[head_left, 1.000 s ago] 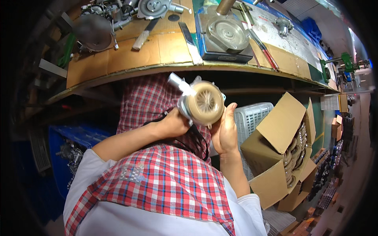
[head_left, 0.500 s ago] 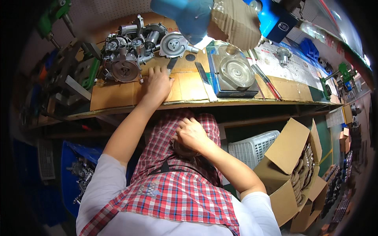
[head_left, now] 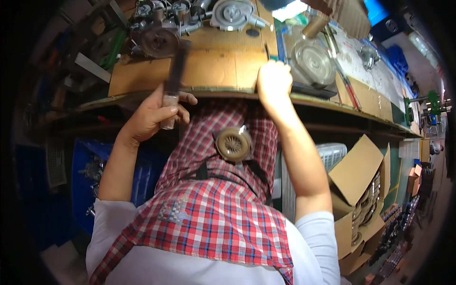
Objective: The person picks up metal parts from a blue crate and places them on a workbench. They then attach a circular disc to each part using a tool and place the assembled units into a cardboard box.
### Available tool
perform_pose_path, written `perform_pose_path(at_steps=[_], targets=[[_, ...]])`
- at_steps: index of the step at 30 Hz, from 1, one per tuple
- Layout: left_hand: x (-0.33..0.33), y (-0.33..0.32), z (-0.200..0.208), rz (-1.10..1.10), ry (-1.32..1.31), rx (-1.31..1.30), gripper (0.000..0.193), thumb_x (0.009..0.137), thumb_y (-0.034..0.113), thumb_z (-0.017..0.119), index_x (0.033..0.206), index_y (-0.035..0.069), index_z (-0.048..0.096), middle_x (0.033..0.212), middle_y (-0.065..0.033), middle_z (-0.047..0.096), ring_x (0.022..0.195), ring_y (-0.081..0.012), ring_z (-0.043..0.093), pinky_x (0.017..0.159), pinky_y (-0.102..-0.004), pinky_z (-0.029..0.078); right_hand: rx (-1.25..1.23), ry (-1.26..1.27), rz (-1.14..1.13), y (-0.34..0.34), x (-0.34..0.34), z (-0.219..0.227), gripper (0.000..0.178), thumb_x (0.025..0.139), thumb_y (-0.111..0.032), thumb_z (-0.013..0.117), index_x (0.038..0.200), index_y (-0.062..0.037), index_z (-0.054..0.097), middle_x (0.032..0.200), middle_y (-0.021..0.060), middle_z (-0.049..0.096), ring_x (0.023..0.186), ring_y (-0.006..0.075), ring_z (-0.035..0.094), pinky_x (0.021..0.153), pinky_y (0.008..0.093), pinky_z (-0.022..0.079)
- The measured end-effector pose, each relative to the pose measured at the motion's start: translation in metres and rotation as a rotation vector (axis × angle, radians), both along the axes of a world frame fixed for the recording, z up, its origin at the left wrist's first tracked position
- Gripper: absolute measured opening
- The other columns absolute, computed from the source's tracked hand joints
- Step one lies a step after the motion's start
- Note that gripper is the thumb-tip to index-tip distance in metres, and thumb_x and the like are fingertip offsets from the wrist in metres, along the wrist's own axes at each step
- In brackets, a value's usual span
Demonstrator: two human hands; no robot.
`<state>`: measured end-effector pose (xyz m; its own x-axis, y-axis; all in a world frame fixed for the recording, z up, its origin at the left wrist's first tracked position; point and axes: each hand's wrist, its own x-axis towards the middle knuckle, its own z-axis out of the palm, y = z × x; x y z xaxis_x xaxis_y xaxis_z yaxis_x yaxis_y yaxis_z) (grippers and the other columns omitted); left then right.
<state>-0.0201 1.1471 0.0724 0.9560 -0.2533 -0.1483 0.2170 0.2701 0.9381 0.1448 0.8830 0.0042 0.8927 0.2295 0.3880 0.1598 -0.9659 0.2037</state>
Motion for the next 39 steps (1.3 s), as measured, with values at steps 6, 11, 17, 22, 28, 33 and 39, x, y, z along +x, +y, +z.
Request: perform_pose_path(at_steps=[6,11,17,22,28,33,39], targets=[[-0.032,-0.006,-0.015,0.123,0.04,-0.104,0.077,0.097,0.065,0.036,0.138,-0.001,0.041,0.061,0.0013,0.044,0.046,-0.0048,0.038,0.044,-0.0198,0.04,0.475,0.061,0.258,-0.042,-0.086,0.05,0.015,0.088,-0.011,0.059,0.098,-0.0027,0.053,0.079,0.0108,0.062,0.071,0.0254,0.066,0.061,0.0365,0.054],[-0.037,0.004,-0.055,0.087,0.238,0.147,0.084,0.094,0.071,0.03,0.133,-0.002,0.046,0.064,0.0025,0.047,0.048,-0.0043,0.04,0.047,-0.0179,0.039,1.362,0.778,0.154,-0.091,-0.183,-0.041,0.053,0.081,-0.031,0.082,0.113,-0.0011,0.053,0.075,0.0016,0.053,0.07,0.0076,0.049,0.061,0.0261,0.042],[-0.031,-0.021,-0.1,-0.213,0.096,0.78,0.029,0.096,0.016,0.058,0.123,0.008,0.056,0.076,-0.0096,0.066,0.067,-0.02,0.066,0.062,-0.036,0.051,1.643,0.938,0.024,-0.077,-0.206,-0.085,0.03,0.087,-0.019,0.076,0.106,-0.0035,0.059,0.073,-0.0032,0.055,0.057,0.0053,0.046,0.052,0.0223,0.036],[-0.014,-0.041,-0.087,-0.414,-0.025,1.284,0.033,0.097,0.04,0.054,0.105,0.011,0.068,0.085,-0.0175,0.069,0.086,-0.0388,0.066,0.078,-0.0495,0.049,1.821,1.127,-0.018,-0.095,-0.181,-0.077,0.027,0.089,-0.021,0.074,0.105,-0.0056,0.059,0.068,-0.0048,0.054,0.044,0.0022,0.038,0.04,0.0198,0.028],[0.002,-0.051,-0.093,-0.566,0.02,1.29,0.035,0.096,0.04,0.056,0.096,0.009,0.073,0.084,-0.0164,0.07,0.084,-0.0363,0.067,0.078,-0.0485,0.049,1.871,1.283,-0.049,-0.102,-0.171,-0.083,0.03,0.089,-0.019,0.073,0.111,-0.0046,0.059,0.071,-0.0038,0.054,0.047,0.0037,0.04,0.043,0.0206,0.029],[0.007,-0.056,-0.105,-0.598,-0.004,1.294,0.034,0.095,0.038,0.057,0.095,0.008,0.073,0.085,-0.0167,0.07,0.086,-0.0374,0.067,0.08,-0.0493,0.049,1.958,1.284,-0.105,-0.099,-0.177,-0.091,0.029,0.091,-0.018,0.071,0.113,-0.0056,0.058,0.07,-0.0039,0.053,0.048,0.0042,0.038,0.044,0.0217,0.028],[0.018,-0.066,-0.099,-0.648,-0.02,1.372,0.032,0.096,0.034,0.056,0.09,0.007,0.072,0.083,-0.0186,0.07,0.084,-0.0397,0.066,0.078,-0.0505,0.049,1.802,1.234,-0.09,-0.093,-0.18,-0.093,0.028,0.094,-0.019,0.068,0.117,-0.0064,0.058,0.069,-0.0055,0.05,0.049,0.0038,0.037,0.045,0.022,0.028]])
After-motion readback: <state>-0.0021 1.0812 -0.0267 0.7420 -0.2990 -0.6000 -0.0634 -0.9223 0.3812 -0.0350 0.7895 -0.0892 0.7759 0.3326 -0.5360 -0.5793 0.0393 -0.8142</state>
